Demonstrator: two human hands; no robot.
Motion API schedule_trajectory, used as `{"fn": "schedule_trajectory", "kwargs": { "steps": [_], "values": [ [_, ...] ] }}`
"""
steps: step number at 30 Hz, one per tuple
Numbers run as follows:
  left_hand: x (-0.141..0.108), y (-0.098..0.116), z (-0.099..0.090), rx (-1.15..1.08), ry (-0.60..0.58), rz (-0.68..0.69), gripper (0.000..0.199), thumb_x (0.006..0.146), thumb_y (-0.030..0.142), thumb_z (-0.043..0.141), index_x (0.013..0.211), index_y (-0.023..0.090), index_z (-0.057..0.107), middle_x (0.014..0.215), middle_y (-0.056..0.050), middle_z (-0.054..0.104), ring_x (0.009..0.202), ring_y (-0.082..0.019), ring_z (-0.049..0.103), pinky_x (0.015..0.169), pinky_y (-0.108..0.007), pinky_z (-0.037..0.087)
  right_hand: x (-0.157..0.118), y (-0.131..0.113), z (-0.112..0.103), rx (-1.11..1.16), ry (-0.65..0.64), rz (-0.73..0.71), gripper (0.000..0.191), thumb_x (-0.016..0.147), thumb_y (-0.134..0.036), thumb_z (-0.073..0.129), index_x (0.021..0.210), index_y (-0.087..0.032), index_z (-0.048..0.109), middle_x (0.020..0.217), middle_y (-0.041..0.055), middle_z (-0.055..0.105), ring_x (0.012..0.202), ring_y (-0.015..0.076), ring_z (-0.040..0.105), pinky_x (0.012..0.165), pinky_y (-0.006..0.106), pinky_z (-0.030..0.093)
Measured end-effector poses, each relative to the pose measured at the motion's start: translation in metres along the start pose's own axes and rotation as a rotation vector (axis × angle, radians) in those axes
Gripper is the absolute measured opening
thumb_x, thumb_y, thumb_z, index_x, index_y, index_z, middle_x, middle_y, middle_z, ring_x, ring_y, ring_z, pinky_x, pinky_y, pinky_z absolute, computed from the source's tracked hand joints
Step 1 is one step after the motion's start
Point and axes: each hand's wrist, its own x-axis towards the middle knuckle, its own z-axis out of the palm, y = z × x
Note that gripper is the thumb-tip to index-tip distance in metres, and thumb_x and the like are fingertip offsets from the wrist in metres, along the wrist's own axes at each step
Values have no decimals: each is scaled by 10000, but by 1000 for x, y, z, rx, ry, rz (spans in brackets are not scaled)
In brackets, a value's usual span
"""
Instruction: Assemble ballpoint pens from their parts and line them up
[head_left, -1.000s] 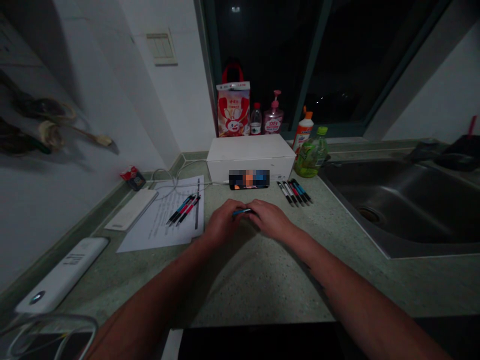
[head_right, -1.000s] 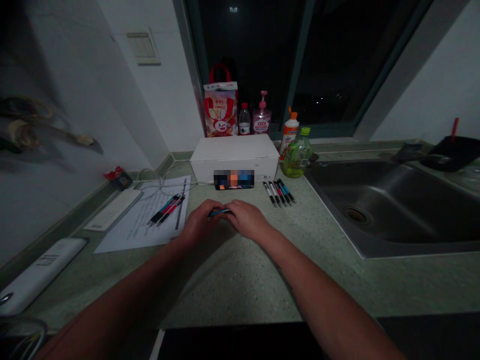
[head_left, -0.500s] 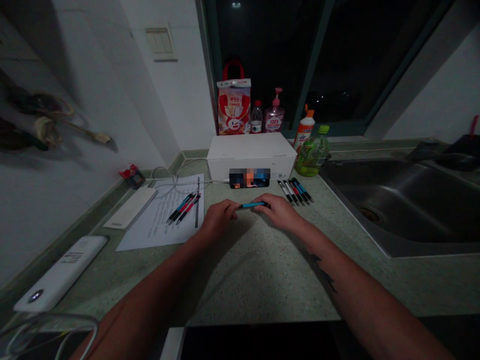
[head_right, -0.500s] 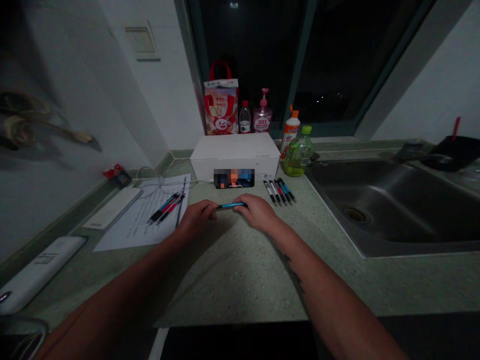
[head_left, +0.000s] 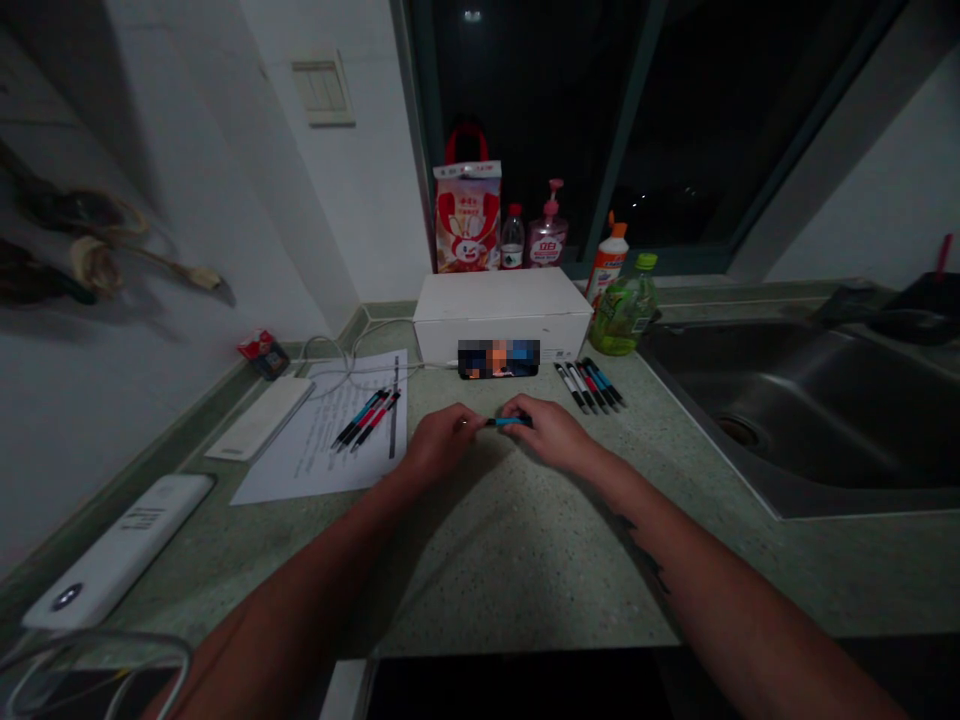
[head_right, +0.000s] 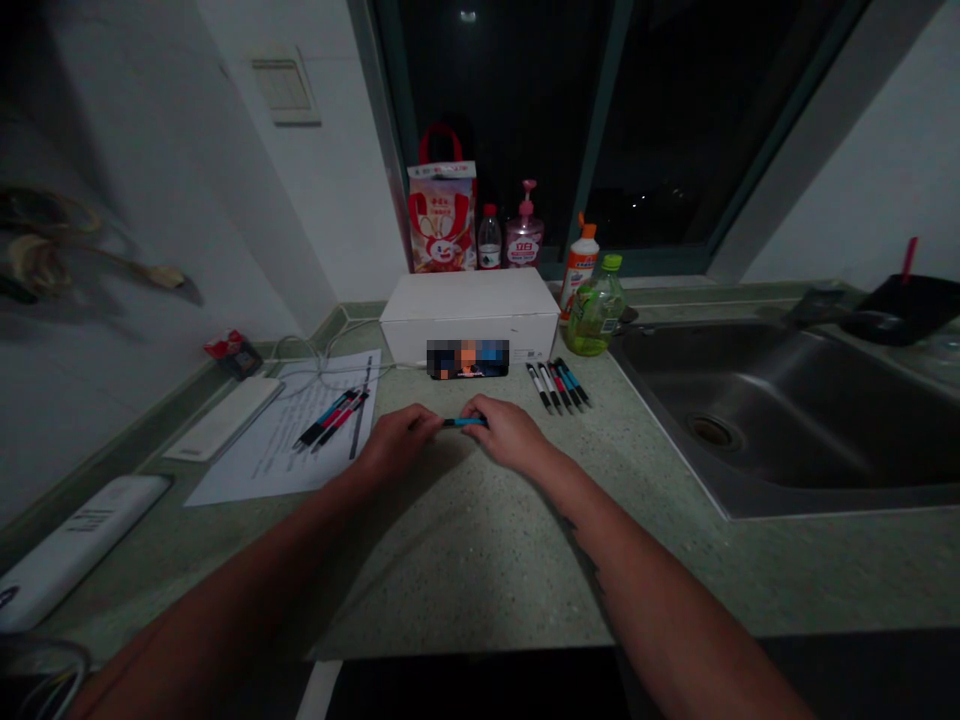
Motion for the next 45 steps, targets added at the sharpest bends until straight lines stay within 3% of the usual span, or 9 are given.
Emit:
{"fn": "schedule_trajectory", "kwargs": {
  "steps": [5,10,12,14,21,26,37,41,45],
  "values": [
    [-2,8,-1,-44,29,-4,129,872,280,730,983,213,732,935,-34,789,877,-221,721,851,-355,557,0,-2,2,-47,-13,29,114,943,-182,691,1047,-224,708,995,54,789,887,221,703,791,319,456],
    [-2,9,0,18,0,-37,243,976,357,626,791,217,697,742,-17,721,758,-217,691,780,-351,544,-1,-3,2,-66,-23,25,99,952,-185,679,1039,-226,699,995,51,788,887,221,695,784,315,443],
    [-2,8,1,-10,10,-17,87,900,300,729,922,216,727,842,-14,762,833,-217,721,815,-337,556,-2,-5,2,-83,-32,22,113,957,-179,669,1053,-231,702,999,48,790,886,218,698,782,313,445],
    [-2,7,2,-34,0,33,176,852,229,772,1025,221,739,953,-20,793,920,-219,744,873,-335,565,-2,-6,1,-101,-38,28,130,958,-174,674,1070,-230,711,1013,52,795,906,222,709,794,315,456],
    [-5,7,3,81,30,133,96,958,223,683,997,234,770,1039,-40,806,976,-224,733,942,-360,561,-1,-11,2,-83,-87,-36,219,1067,-272,588,1161,-222,779,1133,83,805,1054,243,733,920,358,519],
    [-5,8,1,131,-9,122,148,1011,239,610,987,224,756,991,-42,797,932,-215,718,890,-349,546,0,-9,3,-140,7,-92,158,1004,-220,686,1128,-225,783,1110,89,769,1075,243,703,941,367,532],
    [-5,10,2,147,-34,100,203,1033,277,568,975,222,754,949,-39,786,889,-212,705,838,-322,515,-1,-12,0,-156,13,-115,183,994,-249,721,1162,-213,784,1145,113,768,1118,270,695,977,409,535],
    [-5,15,0,149,-31,69,211,1017,284,574,927,226,755,900,-33,771,847,-210,693,820,-313,506,-1,-13,1,-138,-63,-79,198,1053,-280,626,1159,-231,786,1162,100,787,1089,259,709,964,395,531],
    [-5,17,-2,147,-28,19,246,1019,306,558,852,224,718,825,-24,748,799,-206,670,789,-315,484,-1,-10,-3,-206,40,-99,133,1014,-222,658,1096,-214,763,1098,93,760,1084,256,683,954,378,513]
  ]
}}
